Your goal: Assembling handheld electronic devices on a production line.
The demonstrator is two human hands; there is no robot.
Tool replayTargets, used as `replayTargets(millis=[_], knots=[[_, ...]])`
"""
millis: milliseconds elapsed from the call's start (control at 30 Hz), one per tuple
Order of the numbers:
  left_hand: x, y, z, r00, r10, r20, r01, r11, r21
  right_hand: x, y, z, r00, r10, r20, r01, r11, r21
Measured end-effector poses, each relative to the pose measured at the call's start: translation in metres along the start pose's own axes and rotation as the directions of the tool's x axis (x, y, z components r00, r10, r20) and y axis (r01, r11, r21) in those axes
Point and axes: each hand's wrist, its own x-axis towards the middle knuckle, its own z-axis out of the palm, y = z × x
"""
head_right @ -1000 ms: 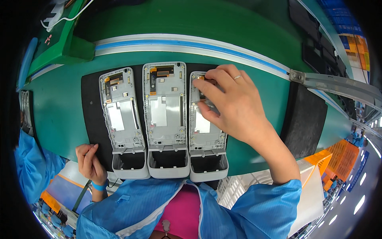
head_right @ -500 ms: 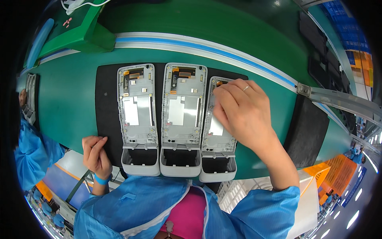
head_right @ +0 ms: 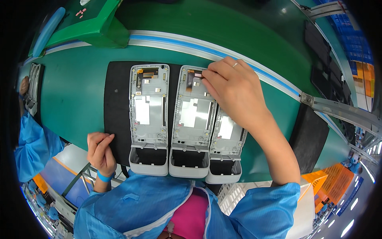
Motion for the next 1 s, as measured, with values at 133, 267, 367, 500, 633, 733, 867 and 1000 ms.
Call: replayTargets(millis=[133, 267, 367, 500, 633, 733, 867, 1000], knots=[[0.001, -0.002, 0.0, 1.0, -0.004, -0.005, 0.004, 1.0, -0.002, 0.001, -0.005, 0.003, 0.998, -0.059, -0.024, 0.057, 0.995, -0.078], [0.002, -0.001, -0.001, 1.0, 0.005, -0.003, -0.005, 1.0, -0.001, -0.001, -0.011, 0.006, 0.998, -0.011, -0.06, 0.009, 0.999, -0.034], [0.002, -0.003, -0.002, 1.0, 0.003, -0.002, -0.003, 1.0, -0.015, 0.004, -0.018, -0.003, 0.999, 0.036, 0.005, -0.036, 0.995, -0.097], [-0.001, -0.006, 0.002, 0.999, 0.004, -0.038, -0.005, 1.0, -0.029, 0.025, -0.031, -0.012, 0.998, 0.061, -0.025, -0.061, 0.998, 0.01], [-0.001, -0.007, 0.001, 0.999, 0.01, -0.044, -0.012, 0.999, -0.038, 0.05, -0.042, 0.012, 0.999, -0.016, 0.042, 0.006, 0.975, 0.221], [-0.001, -0.007, 0.001, 0.999, 0.002, -0.051, -0.004, 0.999, -0.042, 0.06, -0.044, 0.028, 0.998, -0.045, 0.034, 0.037, 0.978, 0.203], [-0.001, -0.007, -0.002, 0.999, 0.006, -0.049, -0.008, 0.999, -0.043, 0.068, -0.047, 0.033, 0.996, -0.057, 0.068, 0.046, 0.986, 0.16], [-0.001, -0.01, 0.002, 0.999, 0.015, -0.047, -0.018, 0.999, -0.051, 0.069, -0.041, 0.039, 0.994, -0.096, 0.047, 0.087, 0.983, 0.159]])
